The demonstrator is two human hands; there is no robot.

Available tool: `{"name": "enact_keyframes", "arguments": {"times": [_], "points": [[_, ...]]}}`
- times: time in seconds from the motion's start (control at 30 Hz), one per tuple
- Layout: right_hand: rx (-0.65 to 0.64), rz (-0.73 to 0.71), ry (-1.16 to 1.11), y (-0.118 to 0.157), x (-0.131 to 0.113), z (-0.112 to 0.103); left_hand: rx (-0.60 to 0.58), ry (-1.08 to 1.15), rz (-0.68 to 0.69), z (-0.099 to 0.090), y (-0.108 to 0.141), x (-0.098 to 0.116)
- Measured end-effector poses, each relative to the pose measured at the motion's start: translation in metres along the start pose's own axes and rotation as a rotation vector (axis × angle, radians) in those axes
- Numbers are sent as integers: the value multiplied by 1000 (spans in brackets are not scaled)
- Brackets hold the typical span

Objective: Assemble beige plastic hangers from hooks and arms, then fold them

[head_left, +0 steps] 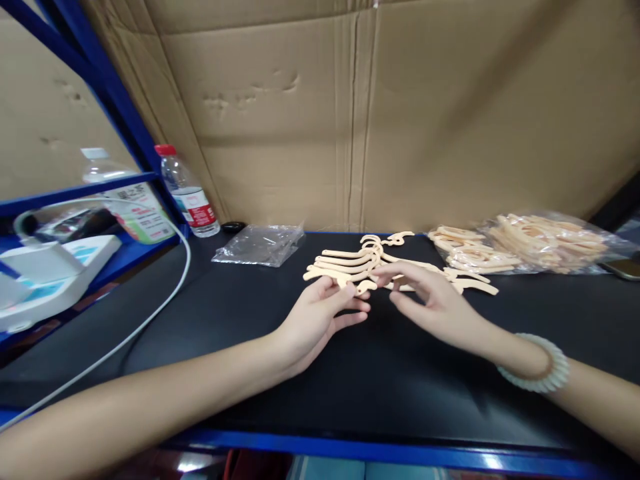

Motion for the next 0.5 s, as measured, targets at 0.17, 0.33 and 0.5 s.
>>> {"name": "enact_keyframes", "arguments": {"times": [0.17, 0.33, 0.5], "points": [[-91, -59, 420, 6, 19, -13, 3, -147, 30, -15, 0, 13], [-163, -46, 612, 19, 43, -8, 104, -244, 104, -49, -2, 18], [-184, 9, 549, 19, 53, -5, 127, -263, 148, -59, -4, 19]]}}
Point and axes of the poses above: each hand's wrist, its own y-axis away from the middle knuckle, its own z-axis out of the palm, x = y × z, the point moved 9 cm from there along -y, towards the middle knuckle, and after that the axes turned 9 degrees about -y, right-handed, at the moved point
